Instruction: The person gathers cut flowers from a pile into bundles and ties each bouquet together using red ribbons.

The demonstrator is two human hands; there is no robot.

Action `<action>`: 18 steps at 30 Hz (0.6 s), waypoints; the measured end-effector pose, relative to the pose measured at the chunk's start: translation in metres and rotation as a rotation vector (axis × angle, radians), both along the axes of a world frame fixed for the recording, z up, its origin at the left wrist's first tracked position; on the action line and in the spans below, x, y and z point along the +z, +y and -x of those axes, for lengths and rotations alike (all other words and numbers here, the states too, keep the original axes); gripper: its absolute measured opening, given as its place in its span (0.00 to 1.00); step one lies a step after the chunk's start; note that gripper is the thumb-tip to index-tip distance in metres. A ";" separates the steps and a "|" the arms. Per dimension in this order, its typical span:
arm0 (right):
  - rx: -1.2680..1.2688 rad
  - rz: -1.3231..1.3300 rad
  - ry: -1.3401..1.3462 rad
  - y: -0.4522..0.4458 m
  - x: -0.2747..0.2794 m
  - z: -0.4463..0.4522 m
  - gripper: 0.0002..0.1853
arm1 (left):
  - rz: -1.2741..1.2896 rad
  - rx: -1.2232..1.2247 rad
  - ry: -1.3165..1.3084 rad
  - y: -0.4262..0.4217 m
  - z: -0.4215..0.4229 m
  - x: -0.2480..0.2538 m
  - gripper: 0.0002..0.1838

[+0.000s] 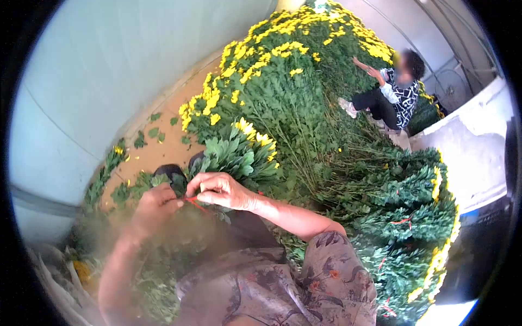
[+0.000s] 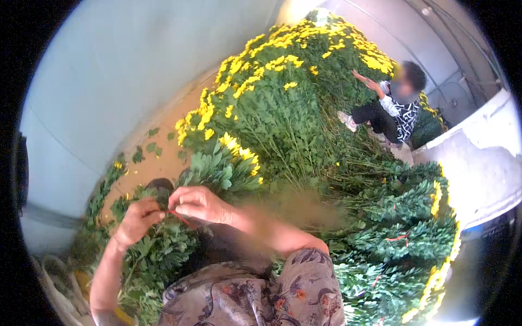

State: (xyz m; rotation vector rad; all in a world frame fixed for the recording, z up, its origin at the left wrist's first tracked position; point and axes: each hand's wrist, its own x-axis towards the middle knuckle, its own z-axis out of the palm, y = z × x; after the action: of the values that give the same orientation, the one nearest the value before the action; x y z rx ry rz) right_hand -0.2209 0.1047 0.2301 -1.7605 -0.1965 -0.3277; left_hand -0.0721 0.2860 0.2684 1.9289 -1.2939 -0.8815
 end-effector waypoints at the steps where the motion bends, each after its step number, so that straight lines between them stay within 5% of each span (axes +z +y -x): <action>1: -0.012 -0.016 0.028 0.001 0.002 0.001 0.13 | 0.180 0.041 0.044 -0.002 0.004 -0.010 0.09; 2: 0.005 -0.124 0.043 0.001 0.000 0.002 0.13 | 0.185 0.025 0.027 -0.007 0.011 -0.019 0.09; 4: 0.003 -0.375 0.162 0.000 0.009 0.006 0.13 | 0.249 0.428 0.793 -0.016 0.022 -0.031 0.11; 8: -0.012 -0.501 0.220 0.003 0.005 0.001 0.13 | 0.408 0.481 1.087 -0.024 0.024 -0.044 0.14; 10: -0.137 -0.294 0.363 0.020 0.007 -0.002 0.11 | 0.416 0.540 1.077 -0.027 0.024 -0.054 0.16; 12: -0.067 0.712 -0.243 0.048 0.014 0.004 0.12 | 0.380 0.584 1.094 -0.022 0.016 -0.067 0.18; 14: -0.080 0.663 -0.232 0.051 -0.024 0.018 0.12 | 0.319 0.357 0.648 -0.003 0.002 -0.074 0.20; 16: -0.057 0.162 0.023 0.034 -0.025 0.033 0.12 | 0.268 0.585 0.844 -0.007 0.018 -0.050 0.20; 18: -0.054 0.219 0.064 0.027 -0.030 0.032 0.10 | 0.231 0.459 0.297 -0.013 0.009 -0.067 0.21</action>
State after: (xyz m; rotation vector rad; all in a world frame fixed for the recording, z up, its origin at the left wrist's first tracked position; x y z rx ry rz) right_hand -0.2526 0.1317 0.2002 -1.9923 -0.1438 -0.2972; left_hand -0.0814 0.2727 0.2016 1.7315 -0.7043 -0.7121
